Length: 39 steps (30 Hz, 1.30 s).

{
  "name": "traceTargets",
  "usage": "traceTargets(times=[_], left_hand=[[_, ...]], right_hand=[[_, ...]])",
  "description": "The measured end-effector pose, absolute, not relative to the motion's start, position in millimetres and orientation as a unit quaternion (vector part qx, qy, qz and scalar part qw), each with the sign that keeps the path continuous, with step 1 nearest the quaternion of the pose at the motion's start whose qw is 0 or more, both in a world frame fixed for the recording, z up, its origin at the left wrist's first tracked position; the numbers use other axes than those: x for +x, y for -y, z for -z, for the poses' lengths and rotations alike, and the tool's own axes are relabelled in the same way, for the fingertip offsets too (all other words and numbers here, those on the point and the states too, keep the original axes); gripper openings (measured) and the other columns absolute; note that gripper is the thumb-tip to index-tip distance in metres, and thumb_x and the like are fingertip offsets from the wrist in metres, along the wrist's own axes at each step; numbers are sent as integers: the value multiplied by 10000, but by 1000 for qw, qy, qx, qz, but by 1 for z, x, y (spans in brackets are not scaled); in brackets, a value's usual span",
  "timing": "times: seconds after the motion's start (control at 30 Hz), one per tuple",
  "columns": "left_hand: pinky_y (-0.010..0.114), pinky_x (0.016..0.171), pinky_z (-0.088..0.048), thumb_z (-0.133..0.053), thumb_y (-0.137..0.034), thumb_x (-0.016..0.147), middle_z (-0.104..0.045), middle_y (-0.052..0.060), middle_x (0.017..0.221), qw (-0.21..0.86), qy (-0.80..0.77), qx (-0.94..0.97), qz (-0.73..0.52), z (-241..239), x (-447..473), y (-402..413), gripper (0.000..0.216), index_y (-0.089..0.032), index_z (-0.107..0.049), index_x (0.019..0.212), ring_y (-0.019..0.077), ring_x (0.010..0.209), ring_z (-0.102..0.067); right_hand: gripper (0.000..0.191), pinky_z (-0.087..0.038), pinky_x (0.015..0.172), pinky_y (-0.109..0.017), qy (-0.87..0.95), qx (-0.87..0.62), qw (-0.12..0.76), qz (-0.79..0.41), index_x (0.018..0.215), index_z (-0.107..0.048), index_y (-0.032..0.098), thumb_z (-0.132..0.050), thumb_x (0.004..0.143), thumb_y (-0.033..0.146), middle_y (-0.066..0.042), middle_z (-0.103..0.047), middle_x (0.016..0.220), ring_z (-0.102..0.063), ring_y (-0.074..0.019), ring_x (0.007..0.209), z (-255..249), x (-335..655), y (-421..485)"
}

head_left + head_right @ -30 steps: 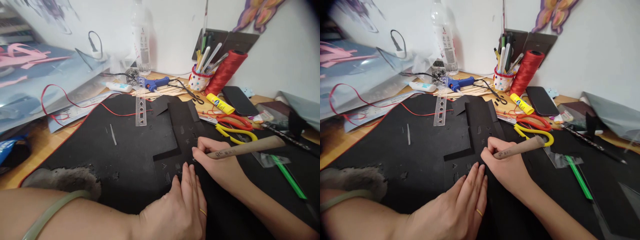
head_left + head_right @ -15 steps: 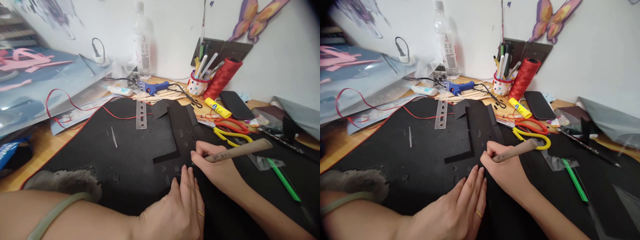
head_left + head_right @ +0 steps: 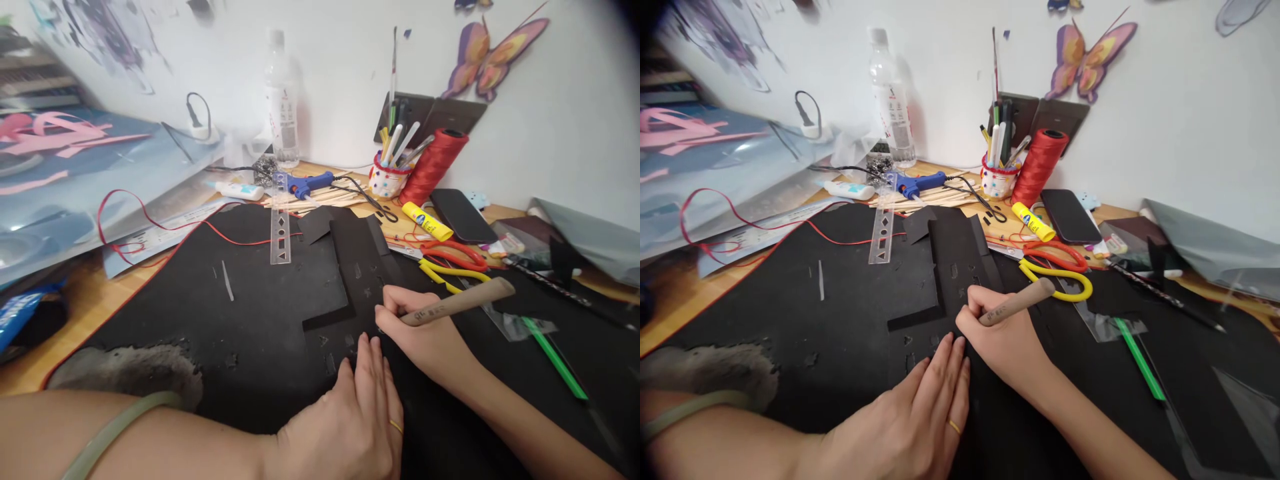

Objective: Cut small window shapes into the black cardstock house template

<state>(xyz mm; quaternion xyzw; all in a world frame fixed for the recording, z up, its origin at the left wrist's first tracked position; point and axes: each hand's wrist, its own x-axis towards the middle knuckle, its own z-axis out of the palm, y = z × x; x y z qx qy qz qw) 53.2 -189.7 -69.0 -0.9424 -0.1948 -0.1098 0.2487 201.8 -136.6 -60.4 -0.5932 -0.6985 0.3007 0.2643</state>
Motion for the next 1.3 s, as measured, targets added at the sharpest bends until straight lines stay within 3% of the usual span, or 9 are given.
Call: traceTargets(times=[0.23, 0.57, 0.8, 1.0, 1.13, 1.3], left_hand=[[300, 646, -511, -289, -158, 841, -582, 230, 1048, 252, 196, -941, 114, 70, 53, 191, 396, 28, -561, 1060, 329, 983, -559], [308, 607, -484, -321, -183, 841, -537, 269, 1099, 220, 133, -964, 60, 53, 45, 182, 408, 52, -513, 1113, 341, 1001, -545], [342, 677, -472, -433, -227, 812, -520, 240, 1147, 154, 135, -978, 30, 45, 40, 175, 360, -14, -537, 1084, 330, 1042, -521], [331, 677, -501, -399, -214, 828, -495, 234, 1181, 136, 156, -978, 7, 43, 39, 176, 300, -52, -547, 1033, 311, 1042, -528], [341, 722, -512, -345, -178, 840, -474, 217, 1211, 133, 165, -977, -3, 46, 39, 178, 308, -62, -531, 1056, 299, 1079, -506], [340, 728, -514, -298, -150, 846, -476, 223, 1207, 142, 155, -978, 1, 47, 40, 178, 333, -45, -522, 1070, 299, 1084, -502]], right_hand=[[301, -225, 421, -211, 682, -602, 269, -316, 492, -261, 184, -477, 701, 174, 67, -261, 446, -271, -62, 438, 61, 202, 136], [320, -250, 423, -223, 649, -603, 363, -288, 521, -370, 188, -528, 766, 320, 50, -348, 472, -319, -73, 446, 34, 226, 130], [324, -236, 397, -203, 657, -581, 314, -365, 553, -436, 179, -548, 738, 420, 53, -411, 464, -332, -58, 421, 34, 224, 132], [198, -270, 411, -190, 621, -580, 308, -427, 619, -416, 186, -524, 740, 299, 63, -450, 461, -355, -58, 408, 51, 222, 132], [206, -227, 412, -189, 653, -583, 303, -378, 564, -349, 185, -518, 680, 168, 78, -336, 480, -285, -52, 437, 58, 224, 134], [221, -245, 436, -200, 689, -583, 288, -321, 535, -318, 183, -477, 680, 137, 66, -323, 489, -297, -62, 462, 59, 224, 136]])
